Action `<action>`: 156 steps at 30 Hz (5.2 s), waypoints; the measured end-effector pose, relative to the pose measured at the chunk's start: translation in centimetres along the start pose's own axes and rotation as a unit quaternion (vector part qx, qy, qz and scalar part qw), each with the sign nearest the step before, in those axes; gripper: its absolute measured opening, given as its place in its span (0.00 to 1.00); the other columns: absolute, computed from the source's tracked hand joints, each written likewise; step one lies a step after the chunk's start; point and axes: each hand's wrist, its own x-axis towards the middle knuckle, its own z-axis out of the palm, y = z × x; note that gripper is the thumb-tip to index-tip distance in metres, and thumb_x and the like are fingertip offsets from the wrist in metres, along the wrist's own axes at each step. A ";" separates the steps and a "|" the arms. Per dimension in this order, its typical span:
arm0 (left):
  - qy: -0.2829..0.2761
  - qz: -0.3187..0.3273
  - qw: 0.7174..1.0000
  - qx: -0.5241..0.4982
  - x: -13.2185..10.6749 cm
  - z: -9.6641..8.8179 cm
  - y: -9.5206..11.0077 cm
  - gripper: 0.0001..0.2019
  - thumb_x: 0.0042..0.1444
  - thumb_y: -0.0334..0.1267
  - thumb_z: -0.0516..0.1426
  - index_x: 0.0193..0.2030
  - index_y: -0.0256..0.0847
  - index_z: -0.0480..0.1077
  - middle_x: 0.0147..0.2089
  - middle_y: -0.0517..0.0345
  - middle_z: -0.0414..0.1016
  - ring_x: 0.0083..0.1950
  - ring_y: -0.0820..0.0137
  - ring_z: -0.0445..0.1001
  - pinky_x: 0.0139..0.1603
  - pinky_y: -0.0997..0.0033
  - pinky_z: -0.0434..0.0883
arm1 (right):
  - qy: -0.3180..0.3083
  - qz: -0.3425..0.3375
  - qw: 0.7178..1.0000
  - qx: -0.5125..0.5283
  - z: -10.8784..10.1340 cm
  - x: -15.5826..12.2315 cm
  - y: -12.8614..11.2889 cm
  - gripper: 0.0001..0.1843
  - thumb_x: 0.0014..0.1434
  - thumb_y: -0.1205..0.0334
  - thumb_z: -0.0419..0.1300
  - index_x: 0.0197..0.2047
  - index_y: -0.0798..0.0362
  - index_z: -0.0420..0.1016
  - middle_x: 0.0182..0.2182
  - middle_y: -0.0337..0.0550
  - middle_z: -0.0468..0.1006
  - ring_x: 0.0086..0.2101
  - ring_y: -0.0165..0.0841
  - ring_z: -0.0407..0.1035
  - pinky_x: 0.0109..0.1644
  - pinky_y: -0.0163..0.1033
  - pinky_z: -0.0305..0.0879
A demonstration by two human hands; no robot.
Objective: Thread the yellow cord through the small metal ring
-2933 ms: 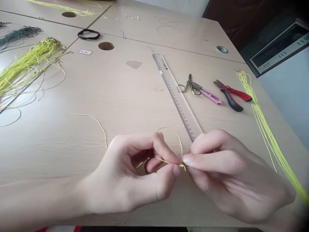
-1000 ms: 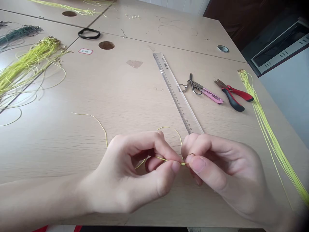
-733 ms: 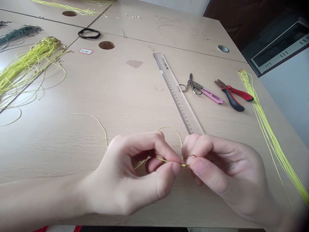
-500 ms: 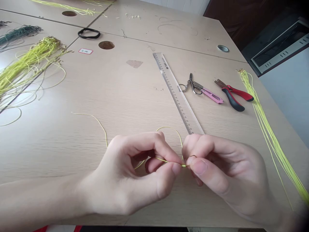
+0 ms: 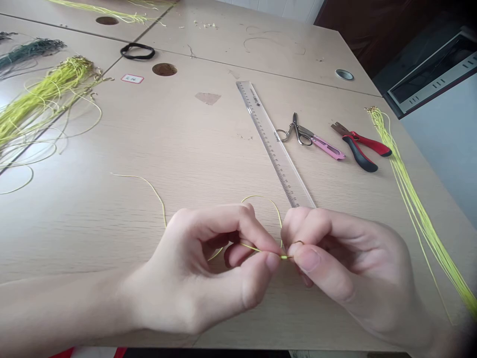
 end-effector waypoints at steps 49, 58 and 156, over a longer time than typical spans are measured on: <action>0.001 0.004 1.000 -0.009 -0.1 0.0 0.1 0.06 0.51 0.25 0.55 0.27 0.37 0.69 0.21 0.67 0.57 0.21 0.79 0.57 0.20 0.77 0.58 | 0.013 -0.022 0.999 -0.034 -0.1 0.1 0.0 0.13 0.61 0.57 0.58 0.27 0.50 0.66 0.21 0.34 0.63 0.24 0.25 0.59 0.26 0.32 0.57; 0.004 0.004 1.000 0.003 0.1 0.0 0.0 0.06 0.51 0.25 0.55 0.27 0.38 0.68 0.21 0.67 0.57 0.21 0.79 0.57 0.20 0.77 0.58 | 0.007 -0.022 0.999 -0.033 0.0 0.0 0.0 0.12 0.62 0.57 0.57 0.27 0.49 0.66 0.20 0.33 0.64 0.24 0.25 0.59 0.26 0.31 0.57; 0.007 -0.006 0.999 -0.031 0.2 0.2 0.1 0.06 0.50 0.24 0.55 0.25 0.37 0.68 0.21 0.68 0.55 0.21 0.79 0.56 0.19 0.78 0.57 | 0.010 -0.007 1.000 -0.005 0.1 0.1 -0.1 0.13 0.60 0.56 0.59 0.26 0.50 0.66 0.20 0.33 0.63 0.24 0.26 0.58 0.26 0.32 0.56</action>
